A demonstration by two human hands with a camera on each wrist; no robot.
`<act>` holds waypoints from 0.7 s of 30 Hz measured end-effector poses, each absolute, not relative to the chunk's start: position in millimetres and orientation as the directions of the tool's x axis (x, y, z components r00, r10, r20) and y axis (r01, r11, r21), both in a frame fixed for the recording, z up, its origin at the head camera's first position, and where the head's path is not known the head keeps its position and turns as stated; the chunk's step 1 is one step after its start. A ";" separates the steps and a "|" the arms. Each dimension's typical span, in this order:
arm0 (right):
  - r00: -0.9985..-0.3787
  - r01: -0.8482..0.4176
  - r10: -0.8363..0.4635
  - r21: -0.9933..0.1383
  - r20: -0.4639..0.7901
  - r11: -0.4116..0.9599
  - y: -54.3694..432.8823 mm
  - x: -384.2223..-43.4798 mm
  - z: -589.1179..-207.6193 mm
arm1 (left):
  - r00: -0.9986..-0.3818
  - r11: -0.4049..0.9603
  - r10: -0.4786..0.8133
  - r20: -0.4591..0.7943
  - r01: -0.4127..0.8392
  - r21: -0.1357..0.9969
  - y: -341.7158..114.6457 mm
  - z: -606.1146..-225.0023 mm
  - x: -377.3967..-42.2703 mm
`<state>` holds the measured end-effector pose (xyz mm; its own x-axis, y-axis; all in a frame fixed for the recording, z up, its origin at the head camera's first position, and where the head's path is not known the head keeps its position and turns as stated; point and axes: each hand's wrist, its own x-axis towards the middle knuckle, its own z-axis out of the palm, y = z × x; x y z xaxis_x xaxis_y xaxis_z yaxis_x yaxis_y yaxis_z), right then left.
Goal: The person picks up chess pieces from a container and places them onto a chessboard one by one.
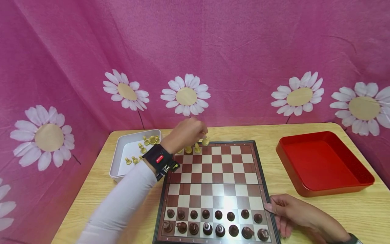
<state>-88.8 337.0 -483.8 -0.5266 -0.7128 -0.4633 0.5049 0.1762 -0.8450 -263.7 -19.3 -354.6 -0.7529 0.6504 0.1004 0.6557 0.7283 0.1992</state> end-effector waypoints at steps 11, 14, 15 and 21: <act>-0.519 0.533 -0.696 -0.824 -0.496 0.190 336.8 -89.2 -484.6 | -0.743 0.717 0.663 0.089 0.665 0.209 -18.2 -378.8 -266.2; -0.522 0.533 -0.690 -0.824 -0.501 0.194 336.5 -89.2 -484.9 | -0.743 0.719 0.663 0.090 0.666 0.201 -17.1 -382.8 -265.4; -0.523 0.533 -0.690 -0.824 -0.501 0.194 336.7 -89.2 -485.1 | -0.741 0.718 0.665 0.090 0.668 0.197 -16.5 -384.1 -265.2; -0.528 0.525 -0.688 -0.828 -0.497 0.196 337.9 -89.6 -486.8 | -0.736 0.723 0.672 0.089 0.677 0.137 -13.3 -391.7 -265.0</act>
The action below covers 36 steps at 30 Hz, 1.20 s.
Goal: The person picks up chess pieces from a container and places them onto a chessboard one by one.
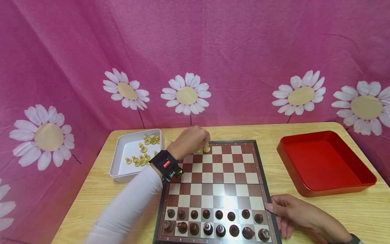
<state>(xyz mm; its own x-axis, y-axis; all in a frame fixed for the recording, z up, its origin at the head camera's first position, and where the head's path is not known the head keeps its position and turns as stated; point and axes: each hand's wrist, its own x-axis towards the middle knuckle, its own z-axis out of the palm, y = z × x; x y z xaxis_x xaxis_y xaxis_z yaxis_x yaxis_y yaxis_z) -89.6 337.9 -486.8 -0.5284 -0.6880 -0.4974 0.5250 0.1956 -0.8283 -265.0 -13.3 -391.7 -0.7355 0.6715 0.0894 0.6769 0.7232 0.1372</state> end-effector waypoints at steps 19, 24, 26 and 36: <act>-0.507 0.519 -0.738 -0.841 -0.445 0.151 339.3 -93.2 -486.5 | -0.761 0.749 0.645 0.066 0.647 0.144 -10.4 -392.6 -265.4; -0.509 0.512 -0.741 -0.846 -0.438 0.149 338.9 -92.7 -486.3 | -0.763 0.752 0.644 0.048 0.644 0.141 -8.7 -392.2 -262.0; -0.510 0.510 -0.740 -0.847 -0.437 0.149 338.8 -92.6 -486.2 | -0.764 0.753 0.644 0.050 0.643 0.138 -9.1 -391.9 -260.8; -0.527 0.532 -0.689 -0.825 -0.498 0.190 336.8 -90.3 -486.9 | -0.767 0.752 0.641 0.037 0.637 0.169 -20.8 -385.9 -256.3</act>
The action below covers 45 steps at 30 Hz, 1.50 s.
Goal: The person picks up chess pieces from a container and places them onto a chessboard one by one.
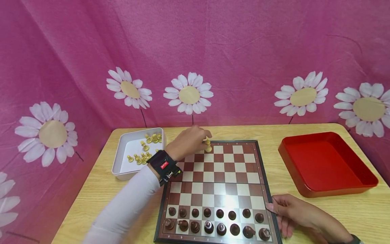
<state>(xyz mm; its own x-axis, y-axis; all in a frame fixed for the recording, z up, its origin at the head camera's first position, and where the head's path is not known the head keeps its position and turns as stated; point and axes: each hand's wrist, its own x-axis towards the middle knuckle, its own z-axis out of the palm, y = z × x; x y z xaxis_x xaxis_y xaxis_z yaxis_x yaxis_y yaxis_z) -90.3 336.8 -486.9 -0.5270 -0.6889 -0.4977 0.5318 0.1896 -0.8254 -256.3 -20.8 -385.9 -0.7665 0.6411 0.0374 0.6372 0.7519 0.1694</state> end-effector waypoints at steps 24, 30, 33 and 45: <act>-0.516 0.532 -0.684 -0.818 -0.516 0.216 336.4 -91.2 -485.8 | -0.897 0.869 0.405 0.178 0.438 0.228 -130.4 -350.2 -268.6; -0.513 0.529 -0.696 -0.823 -0.503 0.205 336.7 -91.5 -485.6 | -0.917 0.893 0.345 0.199 0.386 0.231 -157.5 -352.7 -273.9; -0.505 0.529 -0.707 -0.825 -0.495 0.199 337.5 -91.9 -485.6 | -0.935 0.912 0.310 0.173 0.344 0.223 -169.3 -354.1 -277.4; -0.504 0.518 -0.719 -0.834 -0.478 0.191 337.2 -91.3 -485.7 | -0.981 0.957 0.194 -0.026 0.184 0.226 -210.7 -372.1 -284.5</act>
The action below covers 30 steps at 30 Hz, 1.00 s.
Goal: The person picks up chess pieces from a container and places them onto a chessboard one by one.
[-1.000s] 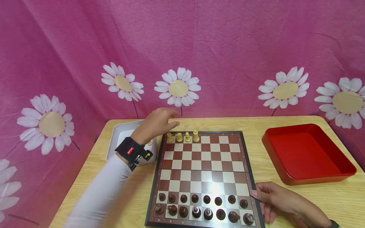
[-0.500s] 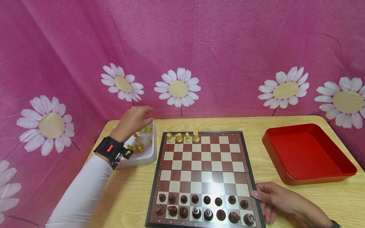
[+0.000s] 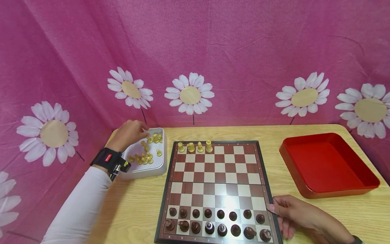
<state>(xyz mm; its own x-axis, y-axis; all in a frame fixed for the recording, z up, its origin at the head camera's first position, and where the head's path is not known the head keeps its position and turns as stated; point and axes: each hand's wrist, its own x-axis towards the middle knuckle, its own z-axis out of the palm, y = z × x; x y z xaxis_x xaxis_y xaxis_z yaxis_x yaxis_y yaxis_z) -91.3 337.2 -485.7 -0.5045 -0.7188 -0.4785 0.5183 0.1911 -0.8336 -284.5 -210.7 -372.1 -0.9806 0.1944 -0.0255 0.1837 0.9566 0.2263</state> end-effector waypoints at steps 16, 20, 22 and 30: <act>-0.513 0.527 -0.703 -0.827 -0.493 0.195 337.2 -90.7 -485.6 | -0.973 0.964 0.148 -0.178 0.102 0.244 -216.6 -385.6 -281.0; -0.518 0.529 -0.703 -0.828 -0.488 0.186 336.7 -89.9 -486.0 | -0.976 0.967 0.157 -0.154 0.120 0.223 -217.1 -387.1 -280.7; -0.520 0.529 -0.701 -0.828 -0.489 0.185 336.9 -89.6 -486.0 | -0.976 0.969 0.159 -0.149 0.126 0.211 -217.5 -387.4 -280.6; -0.522 0.524 -0.696 -0.829 -0.494 0.196 337.5 -90.0 -485.5 | -0.977 0.975 0.164 -0.138 0.139 0.174 -217.2 -389.5 -281.7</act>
